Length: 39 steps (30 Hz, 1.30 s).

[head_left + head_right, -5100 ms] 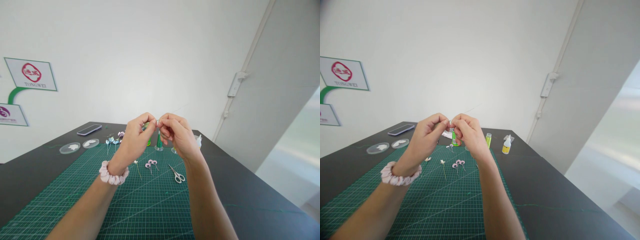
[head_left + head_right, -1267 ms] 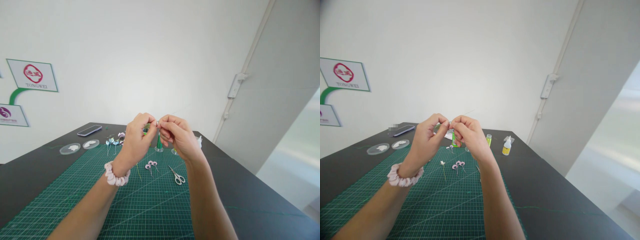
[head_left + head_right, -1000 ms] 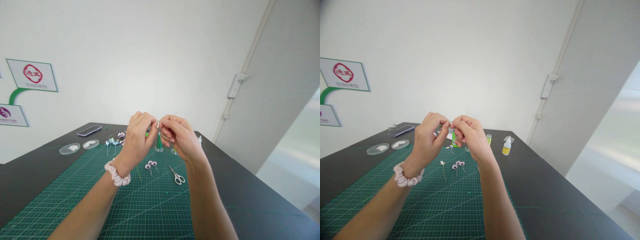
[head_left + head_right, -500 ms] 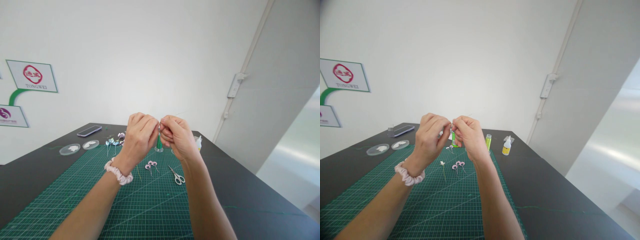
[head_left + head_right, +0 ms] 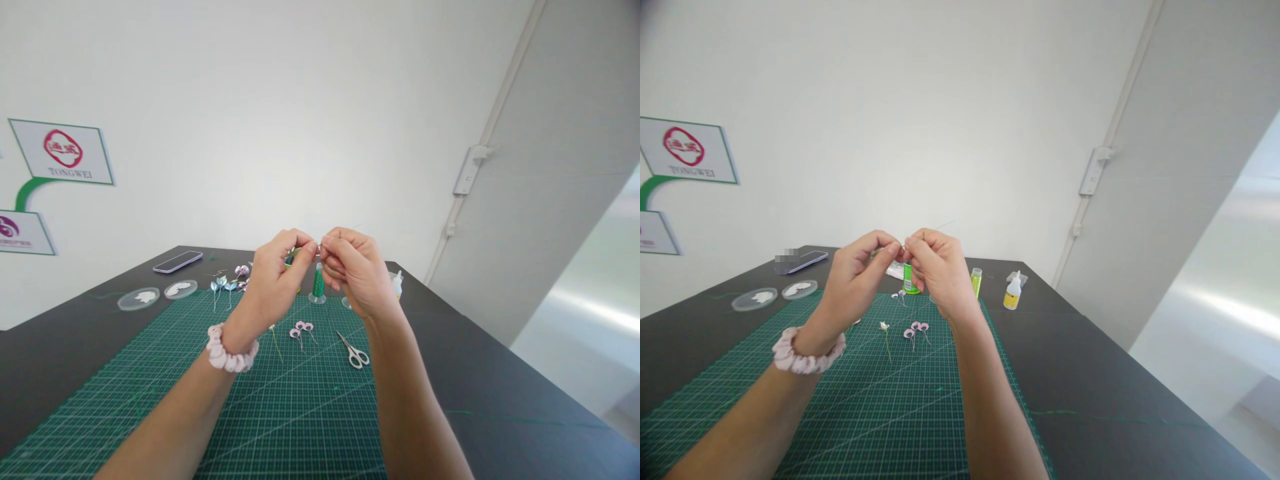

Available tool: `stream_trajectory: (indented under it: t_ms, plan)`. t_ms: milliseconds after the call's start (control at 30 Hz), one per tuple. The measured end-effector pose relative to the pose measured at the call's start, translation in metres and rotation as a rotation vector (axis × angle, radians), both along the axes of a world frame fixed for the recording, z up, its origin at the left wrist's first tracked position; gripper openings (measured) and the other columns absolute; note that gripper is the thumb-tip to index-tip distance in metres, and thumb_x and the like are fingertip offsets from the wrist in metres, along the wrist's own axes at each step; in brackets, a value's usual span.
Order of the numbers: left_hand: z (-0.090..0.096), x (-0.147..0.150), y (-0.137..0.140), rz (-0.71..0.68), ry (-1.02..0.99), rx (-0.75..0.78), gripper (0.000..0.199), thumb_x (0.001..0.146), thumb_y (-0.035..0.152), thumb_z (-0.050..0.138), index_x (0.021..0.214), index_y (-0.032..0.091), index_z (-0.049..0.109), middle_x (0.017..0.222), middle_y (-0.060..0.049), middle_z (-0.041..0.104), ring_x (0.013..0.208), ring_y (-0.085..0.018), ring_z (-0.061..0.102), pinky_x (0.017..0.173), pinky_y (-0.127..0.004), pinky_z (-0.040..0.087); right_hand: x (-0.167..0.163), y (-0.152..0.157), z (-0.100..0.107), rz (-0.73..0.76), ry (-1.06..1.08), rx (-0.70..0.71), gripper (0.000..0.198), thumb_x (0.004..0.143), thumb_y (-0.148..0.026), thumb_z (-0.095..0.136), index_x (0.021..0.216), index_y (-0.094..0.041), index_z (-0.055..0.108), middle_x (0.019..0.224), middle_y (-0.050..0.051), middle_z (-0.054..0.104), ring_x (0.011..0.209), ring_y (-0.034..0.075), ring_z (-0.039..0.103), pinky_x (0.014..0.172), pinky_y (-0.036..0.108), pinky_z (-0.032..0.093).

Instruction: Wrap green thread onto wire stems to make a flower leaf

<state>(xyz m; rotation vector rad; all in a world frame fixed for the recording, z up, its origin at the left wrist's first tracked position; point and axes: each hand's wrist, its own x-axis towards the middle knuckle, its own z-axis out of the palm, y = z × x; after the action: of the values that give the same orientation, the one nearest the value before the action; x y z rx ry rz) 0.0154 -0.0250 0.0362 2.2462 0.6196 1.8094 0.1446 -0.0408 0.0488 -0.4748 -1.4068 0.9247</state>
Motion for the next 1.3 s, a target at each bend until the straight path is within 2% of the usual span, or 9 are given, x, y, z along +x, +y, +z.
stream_trajectory:
  t_ms: [100, 200, 367, 467, 533, 633, 867, 1100, 1300]
  plan:
    - [0.004, 0.000, -0.001, -0.264, -0.069, -0.284, 0.029, 0.091, 0.028, 0.044, 0.067, 0.019, 0.057, 0.067, -0.002, 0.059, 0.069, -0.014, 0.057, 0.069, -0.030, 0.047, 0.004, 0.001, 0.000, -0.015, -0.075, 0.059, 0.023, 0.081, -0.021, 0.057, 0.058, -0.019, 0.056, 0.041, -0.012, 0.034, 0.032, 0.003, 0.030, 0.033, 0.018, 0.030]
    - [0.006, 0.000, -0.001, -0.458, -0.081, -0.472, 0.034, 0.090, 0.027, 0.040, 0.060, 0.019, 0.055, 0.064, -0.004, 0.057, 0.065, -0.015, 0.056, 0.070, -0.033, 0.049, 0.007, 0.001, 0.000, -0.030, -0.156, 0.122, 0.025, 0.084, -0.019, 0.055, 0.059, -0.019, 0.057, 0.043, -0.010, 0.038, 0.034, 0.003, 0.034, 0.034, 0.019, 0.032]
    - [0.006, -0.003, -0.002, -0.546, -0.095, -0.573, 0.031, 0.085, 0.022, 0.045, 0.056, 0.020, 0.054, 0.059, -0.003, 0.052, 0.060, -0.014, 0.050, 0.060, -0.030, 0.048, 0.010, -0.002, -0.002, -0.047, -0.270, 0.175, 0.025, 0.086, -0.020, 0.054, 0.062, -0.018, 0.060, 0.054, -0.004, 0.057, 0.038, 0.004, 0.040, 0.037, 0.019, 0.032]
    - [0.006, -0.005, -0.002, -0.585, -0.066, -0.608, 0.029, 0.084, 0.021, 0.046, 0.056, 0.020, 0.053, 0.060, -0.003, 0.051, 0.060, -0.014, 0.051, 0.061, -0.031, 0.049, 0.013, -0.001, -0.003, -0.036, -0.289, 0.185, 0.025, 0.087, -0.021, 0.054, 0.063, -0.018, 0.060, 0.057, -0.004, 0.058, 0.039, 0.004, 0.041, 0.038, 0.019, 0.033]
    - [0.007, -0.006, -0.002, -0.587, -0.064, -0.618, 0.029, 0.083, 0.020, 0.047, 0.056, 0.020, 0.053, 0.060, -0.002, 0.051, 0.061, -0.014, 0.051, 0.063, -0.031, 0.049, 0.014, 0.001, -0.004, -0.019, -0.277, 0.187, 0.026, 0.087, -0.021, 0.054, 0.062, -0.018, 0.059, 0.053, -0.006, 0.053, 0.039, 0.004, 0.040, 0.038, 0.020, 0.034]
    - [0.007, -0.005, -0.002, -0.549, -0.084, -0.582, 0.027, 0.083, 0.020, 0.049, 0.057, 0.019, 0.053, 0.061, -0.002, 0.051, 0.061, -0.013, 0.051, 0.062, -0.030, 0.048, 0.014, 0.004, -0.006, 0.008, -0.243, 0.167, 0.027, 0.088, -0.022, 0.054, 0.062, -0.019, 0.058, 0.047, -0.009, 0.039, 0.037, 0.004, 0.036, 0.038, 0.020, 0.034]
    - [0.006, -0.001, -0.001, -0.333, -0.100, -0.387, 0.021, 0.084, 0.023, 0.051, 0.064, 0.020, 0.054, 0.063, -0.001, 0.054, 0.061, -0.013, 0.049, 0.057, -0.029, 0.043, 0.012, 0.004, -0.003, 0.098, -0.131, 0.059, 0.021, 0.084, -0.021, 0.053, 0.065, -0.019, 0.058, 0.045, -0.009, 0.039, 0.038, 0.006, 0.034, 0.040, 0.021, 0.035]
    - [0.003, -0.002, -0.001, -0.037, 0.003, -0.095, 0.020, 0.090, 0.023, 0.048, 0.072, 0.020, 0.055, 0.066, 0.000, 0.057, 0.062, -0.013, 0.050, 0.059, -0.030, 0.041, 0.012, 0.001, -0.001, 0.160, -0.088, -0.018, 0.016, 0.080, -0.017, 0.053, 0.065, -0.019, 0.058, 0.044, -0.009, 0.040, 0.039, 0.006, 0.033, 0.041, 0.021, 0.036]
    - [0.001, 0.000, -0.001, 0.258, 0.094, 0.273, 0.019, 0.091, 0.015, 0.047, 0.073, 0.020, 0.052, 0.069, 0.000, 0.057, 0.068, -0.014, 0.051, 0.063, -0.030, 0.040, 0.008, 0.000, 0.003, 0.167, -0.072, -0.054, 0.018, 0.081, -0.020, 0.056, 0.063, -0.019, 0.058, 0.043, -0.009, 0.039, 0.038, 0.005, 0.032, 0.040, 0.021, 0.035]
